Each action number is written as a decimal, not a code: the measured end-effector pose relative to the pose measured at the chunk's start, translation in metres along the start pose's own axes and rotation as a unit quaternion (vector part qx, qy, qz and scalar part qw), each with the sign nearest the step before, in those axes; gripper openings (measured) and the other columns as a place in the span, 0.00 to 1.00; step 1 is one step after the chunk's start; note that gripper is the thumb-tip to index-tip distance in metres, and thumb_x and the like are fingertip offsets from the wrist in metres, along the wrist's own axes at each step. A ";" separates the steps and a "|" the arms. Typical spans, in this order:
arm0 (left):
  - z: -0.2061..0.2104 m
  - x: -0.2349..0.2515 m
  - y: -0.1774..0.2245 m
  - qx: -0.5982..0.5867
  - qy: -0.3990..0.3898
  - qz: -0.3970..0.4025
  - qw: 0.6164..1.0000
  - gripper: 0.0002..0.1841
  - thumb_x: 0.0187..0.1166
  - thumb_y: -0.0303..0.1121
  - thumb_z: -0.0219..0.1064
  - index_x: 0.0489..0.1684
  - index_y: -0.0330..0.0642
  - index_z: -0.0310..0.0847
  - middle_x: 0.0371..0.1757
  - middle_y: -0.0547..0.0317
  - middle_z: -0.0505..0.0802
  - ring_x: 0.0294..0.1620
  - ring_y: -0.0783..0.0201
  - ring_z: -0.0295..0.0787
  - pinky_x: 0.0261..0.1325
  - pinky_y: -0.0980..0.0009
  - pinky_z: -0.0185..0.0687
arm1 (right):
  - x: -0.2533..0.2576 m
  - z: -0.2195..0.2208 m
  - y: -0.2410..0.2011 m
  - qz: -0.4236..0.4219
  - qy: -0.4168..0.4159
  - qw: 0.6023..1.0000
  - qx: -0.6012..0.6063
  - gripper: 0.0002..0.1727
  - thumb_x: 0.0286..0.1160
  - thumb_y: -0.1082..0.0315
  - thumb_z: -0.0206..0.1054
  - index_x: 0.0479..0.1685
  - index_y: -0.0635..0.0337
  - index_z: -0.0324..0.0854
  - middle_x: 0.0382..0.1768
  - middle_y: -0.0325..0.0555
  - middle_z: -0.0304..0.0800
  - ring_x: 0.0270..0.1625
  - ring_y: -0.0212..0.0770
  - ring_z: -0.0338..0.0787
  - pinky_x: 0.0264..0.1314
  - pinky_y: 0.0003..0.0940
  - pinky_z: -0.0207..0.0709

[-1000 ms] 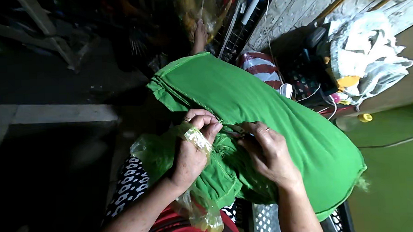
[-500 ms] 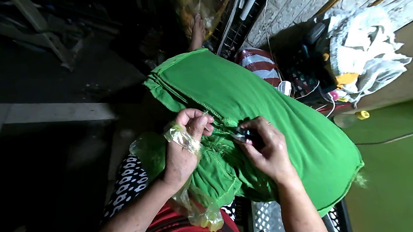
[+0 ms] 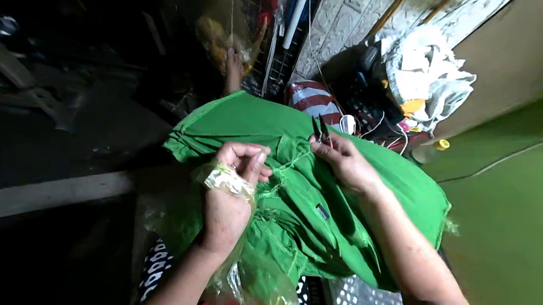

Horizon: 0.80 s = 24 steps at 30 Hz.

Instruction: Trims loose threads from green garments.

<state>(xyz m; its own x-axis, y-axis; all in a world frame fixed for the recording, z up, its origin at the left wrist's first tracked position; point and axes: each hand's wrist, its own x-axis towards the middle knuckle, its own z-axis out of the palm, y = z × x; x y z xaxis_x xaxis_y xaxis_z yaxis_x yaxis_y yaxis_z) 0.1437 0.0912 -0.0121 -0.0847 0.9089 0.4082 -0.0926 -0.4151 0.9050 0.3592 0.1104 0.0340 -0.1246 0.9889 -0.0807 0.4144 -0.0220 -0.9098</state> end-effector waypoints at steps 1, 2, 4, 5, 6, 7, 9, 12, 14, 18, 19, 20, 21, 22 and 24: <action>0.001 0.000 -0.001 0.003 0.002 -0.013 1.000 0.04 0.81 0.24 0.67 0.47 0.40 0.80 0.43 0.71 0.93 0.33 0.81 0.89 0.40 0.83 0.89 | 0.001 0.003 0.006 -0.001 0.003 1.000 0.017 0.08 0.91 0.65 0.53 0.51 0.53 0.78 0.27 0.30 0.78 0.25 0.20 0.77 0.27 0.17 0.73; 0.001 0.000 -0.002 0.006 0.002 -0.023 1.000 0.05 0.80 0.24 0.67 0.47 0.40 0.80 0.41 0.71 0.93 0.32 0.81 0.90 0.39 0.83 0.89 | 0.000 0.005 0.010 -0.002 0.011 0.999 0.032 0.08 0.91 0.65 0.52 0.50 0.53 0.77 0.28 0.29 0.78 0.27 0.19 0.77 0.30 0.17 0.74; 0.002 0.001 -0.003 0.020 -0.002 -0.037 0.999 0.05 0.79 0.23 0.67 0.48 0.37 0.81 0.38 0.71 0.94 0.32 0.81 0.91 0.40 0.83 0.89 | -0.004 0.007 0.013 -0.009 0.020 0.998 0.056 0.08 0.91 0.66 0.52 0.47 0.51 0.77 0.26 0.27 0.77 0.26 0.18 0.77 0.29 0.15 0.74; 0.003 0.002 -0.004 0.035 -0.009 -0.043 0.998 0.06 0.80 0.23 0.67 0.49 0.36 0.82 0.38 0.70 0.93 0.33 0.82 0.91 0.41 0.84 0.89 | -0.006 0.008 0.015 -0.013 0.019 0.998 0.063 0.08 0.90 0.67 0.52 0.47 0.51 0.77 0.26 0.27 0.78 0.26 0.18 0.78 0.29 0.15 0.74; 0.004 0.003 -0.004 0.055 -0.017 -0.046 0.997 0.07 0.81 0.25 0.66 0.50 0.35 0.83 0.38 0.70 0.93 0.35 0.83 0.90 0.43 0.84 0.89 | -0.008 0.008 0.016 -0.020 0.013 0.997 0.067 0.07 0.89 0.67 0.53 0.47 0.50 0.78 0.26 0.26 0.78 0.26 0.18 0.78 0.29 0.15 0.74; 0.006 0.003 -0.005 0.077 -0.027 -0.043 0.996 0.08 0.82 0.26 0.65 0.52 0.34 0.84 0.40 0.68 0.92 0.36 0.83 0.90 0.45 0.85 0.88 | -0.009 0.008 0.017 -0.029 0.004 0.997 0.070 0.06 0.88 0.66 0.55 0.47 0.49 0.78 0.27 0.26 0.79 0.26 0.18 0.78 0.29 0.15 0.75; 0.008 0.006 -0.008 0.128 -0.047 -0.015 0.991 0.10 0.83 0.29 0.65 0.53 0.33 0.86 0.44 0.62 0.91 0.38 0.83 0.89 0.46 0.86 0.87 | -0.011 0.005 0.018 -0.058 -0.027 0.996 0.060 0.05 0.80 0.65 0.65 0.49 0.50 0.79 0.29 0.25 0.80 0.27 0.18 0.78 0.29 0.15 0.75; 0.009 0.009 -0.007 0.196 -0.075 0.055 0.976 0.12 0.77 0.34 0.72 0.49 0.34 0.89 0.45 0.57 0.89 0.38 0.83 0.84 0.44 0.90 0.80 | -0.019 0.000 0.013 -0.072 -0.072 0.995 0.000 0.20 0.63 0.72 0.76 0.55 0.53 0.77 0.34 0.27 0.81 0.31 0.17 0.79 0.33 0.13 0.76; 0.010 0.008 -0.003 0.260 -0.097 0.091 0.956 0.15 0.71 0.39 0.78 0.44 0.35 0.89 0.45 0.52 0.88 0.37 0.76 0.84 0.42 0.86 0.80 | -0.022 -0.003 0.011 -0.069 -0.069 0.995 -0.036 0.18 0.65 0.75 0.72 0.56 0.56 0.78 0.35 0.29 0.82 0.32 0.17 0.80 0.33 0.12 0.75; 0.016 0.002 0.000 0.372 -0.126 0.080 0.916 0.17 0.67 0.38 0.81 0.43 0.33 0.90 0.47 0.41 0.88 0.35 0.56 0.88 0.40 0.64 0.86 | -0.020 -0.005 0.015 -0.064 0.008 0.998 -0.007 0.05 0.79 0.73 0.66 0.46 0.55 0.84 0.29 0.27 0.83 0.27 0.16 0.78 0.28 0.13 0.72; 0.017 0.002 -0.001 0.374 -0.126 0.085 0.915 0.14 0.69 0.37 0.80 0.41 0.35 0.91 0.46 0.43 0.88 0.36 0.56 0.88 0.40 0.65 0.86 | -0.019 -0.004 0.015 -0.058 0.021 0.998 0.021 0.05 0.79 0.73 0.65 0.45 0.55 0.85 0.28 0.27 0.84 0.26 0.17 0.79 0.27 0.12 0.73; 0.016 0.002 -0.003 0.370 -0.128 0.093 0.915 0.10 0.71 0.35 0.78 0.40 0.37 0.93 0.45 0.46 0.89 0.38 0.58 0.89 0.42 0.67 0.86 | -0.018 -0.002 0.015 -0.050 0.030 0.997 0.042 0.05 0.79 0.74 0.65 0.44 0.54 0.85 0.28 0.28 0.84 0.26 0.17 0.79 0.27 0.13 0.73; 0.016 0.002 -0.005 0.354 -0.132 0.100 0.921 0.08 0.73 0.33 0.75 0.41 0.37 0.94 0.43 0.48 0.89 0.39 0.60 0.88 0.44 0.70 0.85 | -0.018 0.000 0.016 -0.040 0.038 0.997 0.056 0.05 0.80 0.73 0.64 0.44 0.54 0.85 0.28 0.28 0.83 0.25 0.18 0.78 0.26 0.13 0.72; 0.014 0.002 -0.007 0.325 -0.135 0.108 0.930 0.07 0.74 0.31 0.74 0.41 0.37 0.94 0.42 0.50 0.89 0.40 0.64 0.87 0.46 0.73 0.83 | -0.017 0.001 0.017 -0.030 0.046 0.996 0.063 0.06 0.81 0.72 0.63 0.44 0.53 0.85 0.27 0.29 0.82 0.24 0.18 0.77 0.24 0.13 0.70; 0.007 0.002 -0.010 0.231 -0.139 0.121 0.955 0.07 0.74 0.30 0.73 0.41 0.37 0.94 0.43 0.56 0.89 0.42 0.76 0.85 0.49 0.86 0.80 | -0.016 0.001 0.018 -0.022 0.055 0.996 0.067 0.06 0.83 0.71 0.62 0.46 0.52 0.84 0.26 0.29 0.82 0.24 0.18 0.77 0.24 0.13 0.70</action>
<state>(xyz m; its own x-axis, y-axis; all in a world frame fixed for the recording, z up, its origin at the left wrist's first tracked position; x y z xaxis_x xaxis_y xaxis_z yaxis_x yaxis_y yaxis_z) 0.1515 0.0975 -0.0190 0.2238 0.7906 0.5700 0.3493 -0.6111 0.7104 0.3680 0.0941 0.0181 -0.0365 0.9993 -0.0008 0.2851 0.0097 -0.9584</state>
